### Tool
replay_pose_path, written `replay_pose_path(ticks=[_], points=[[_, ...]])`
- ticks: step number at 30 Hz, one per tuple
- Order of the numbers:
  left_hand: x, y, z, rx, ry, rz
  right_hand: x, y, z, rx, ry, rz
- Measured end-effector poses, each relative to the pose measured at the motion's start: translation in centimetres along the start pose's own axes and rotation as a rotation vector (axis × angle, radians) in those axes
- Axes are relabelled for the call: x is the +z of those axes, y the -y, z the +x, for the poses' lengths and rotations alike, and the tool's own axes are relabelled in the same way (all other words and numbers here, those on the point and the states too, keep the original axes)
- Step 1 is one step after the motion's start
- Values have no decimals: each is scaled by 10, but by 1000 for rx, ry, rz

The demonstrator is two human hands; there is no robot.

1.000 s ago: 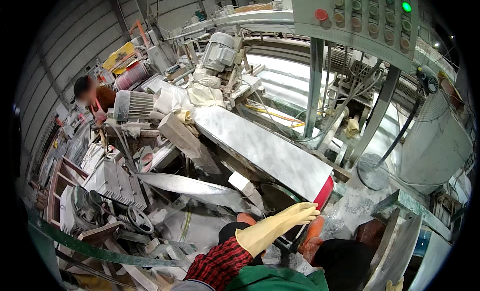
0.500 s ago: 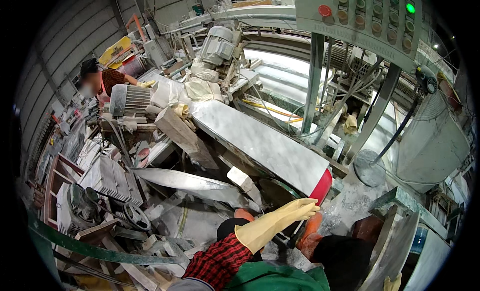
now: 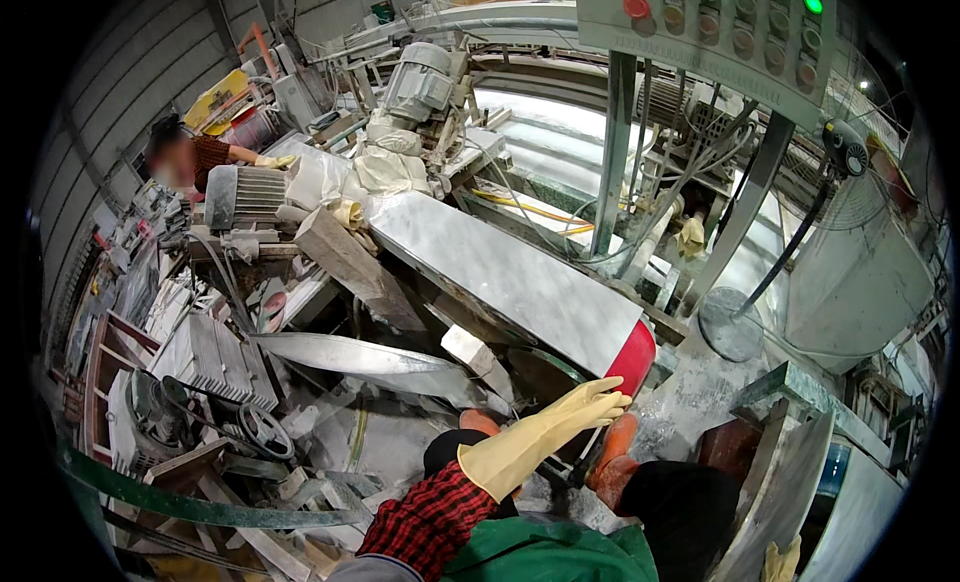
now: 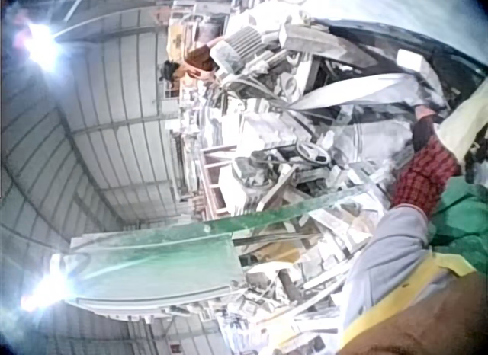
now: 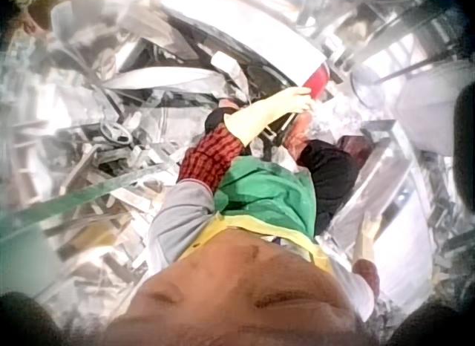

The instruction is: The person repeatedly places rectangular white slabs onto a rotating red polishing wheel in a factory setting. They hold the slabs with gloved hands, pressing them against the wheel to smooth the surface, then remove them and repeat the process with new slabs.

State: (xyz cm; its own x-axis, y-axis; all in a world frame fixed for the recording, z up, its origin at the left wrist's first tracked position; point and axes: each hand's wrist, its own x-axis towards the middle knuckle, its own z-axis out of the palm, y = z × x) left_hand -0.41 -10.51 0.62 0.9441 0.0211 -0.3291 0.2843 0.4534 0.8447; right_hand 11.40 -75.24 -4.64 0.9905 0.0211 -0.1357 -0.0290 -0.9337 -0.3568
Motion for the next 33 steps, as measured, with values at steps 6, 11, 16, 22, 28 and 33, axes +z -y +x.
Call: replay_pose_path(ticks=[6,11,16,22,28,33], points=[[-4,0,-1,8,11,-8,9,-14,3,125,-29,11],[-7,8,6,0,-35,-24,-4,21,-3,117,58,71],[5,-14,-2,-18,-55,-23,3,5,-3,-3,65,301],[-1,-8,3,-2,-99,-22,0,13,-4,40,88,240],[0,-10,-4,56,-108,-52,6,-11,3,-30,85,277],[1,-17,-2,33,-134,-57,7,3,-7,119,-2,109]])
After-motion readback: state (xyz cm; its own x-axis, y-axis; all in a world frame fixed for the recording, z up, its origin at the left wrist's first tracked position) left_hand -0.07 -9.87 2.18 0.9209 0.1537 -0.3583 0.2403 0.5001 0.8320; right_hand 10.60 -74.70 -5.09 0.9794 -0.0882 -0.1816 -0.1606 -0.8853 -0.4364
